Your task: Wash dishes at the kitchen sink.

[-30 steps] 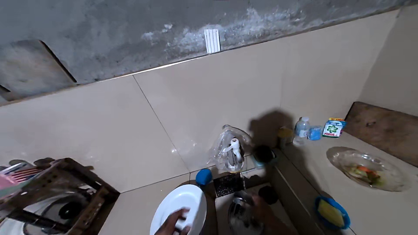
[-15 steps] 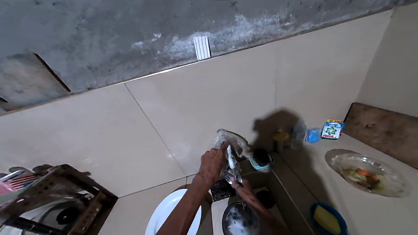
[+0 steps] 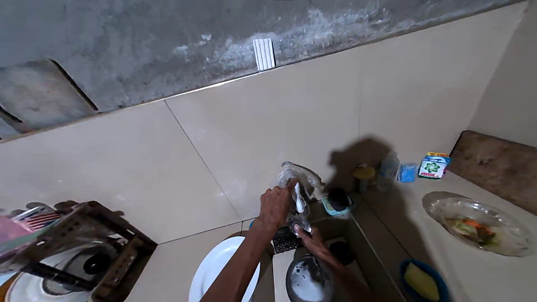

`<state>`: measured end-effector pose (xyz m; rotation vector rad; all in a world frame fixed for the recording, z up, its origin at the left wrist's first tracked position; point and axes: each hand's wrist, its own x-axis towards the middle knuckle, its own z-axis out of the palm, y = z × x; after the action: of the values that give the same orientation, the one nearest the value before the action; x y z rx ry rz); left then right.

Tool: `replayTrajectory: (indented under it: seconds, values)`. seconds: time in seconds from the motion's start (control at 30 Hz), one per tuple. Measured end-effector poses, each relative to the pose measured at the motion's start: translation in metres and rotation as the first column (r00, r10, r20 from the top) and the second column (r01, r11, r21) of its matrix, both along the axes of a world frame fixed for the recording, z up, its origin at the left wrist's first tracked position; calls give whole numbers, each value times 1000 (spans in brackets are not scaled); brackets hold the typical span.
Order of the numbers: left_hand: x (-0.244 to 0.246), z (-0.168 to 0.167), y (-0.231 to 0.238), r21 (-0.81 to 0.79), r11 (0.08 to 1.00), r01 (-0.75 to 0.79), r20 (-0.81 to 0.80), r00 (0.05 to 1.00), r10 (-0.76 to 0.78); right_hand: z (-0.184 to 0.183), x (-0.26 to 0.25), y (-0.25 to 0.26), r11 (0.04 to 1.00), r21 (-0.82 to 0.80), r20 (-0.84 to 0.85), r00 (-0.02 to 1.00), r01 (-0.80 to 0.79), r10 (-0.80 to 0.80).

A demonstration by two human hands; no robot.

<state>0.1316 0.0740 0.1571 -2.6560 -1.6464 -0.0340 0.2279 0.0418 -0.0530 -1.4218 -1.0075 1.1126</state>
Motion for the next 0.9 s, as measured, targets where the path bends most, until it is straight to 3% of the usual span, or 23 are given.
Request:
replayTrajectory:
  seconds: [0.43,0.6,0.7,0.77,0.83,0.9]
  values:
    - [9,1,-11,27,998,-52,-2,999,52,-6,1,-1,1000,-22,-45,999,-16,15]
    - [10,4,-10,-5,997,-72,-23,997,72,-3,0,5,998,-54,33,999,-32,33]
    - [3,-2,-12,17,999,-33,99,995,31,6,2,12,978,-176,84,988,-112,128]
    - [-5,-10,-12,35,999,-36,265,964,26,7,3,20,958,-237,65,981,-163,183]
    - [-15,-24,-10,36,994,-105,501,862,73,7,3,28,939,-284,38,977,-192,211]
    - [-27,-50,-3,-60,979,-194,701,691,179,4,5,32,930,-305,25,975,-205,223]
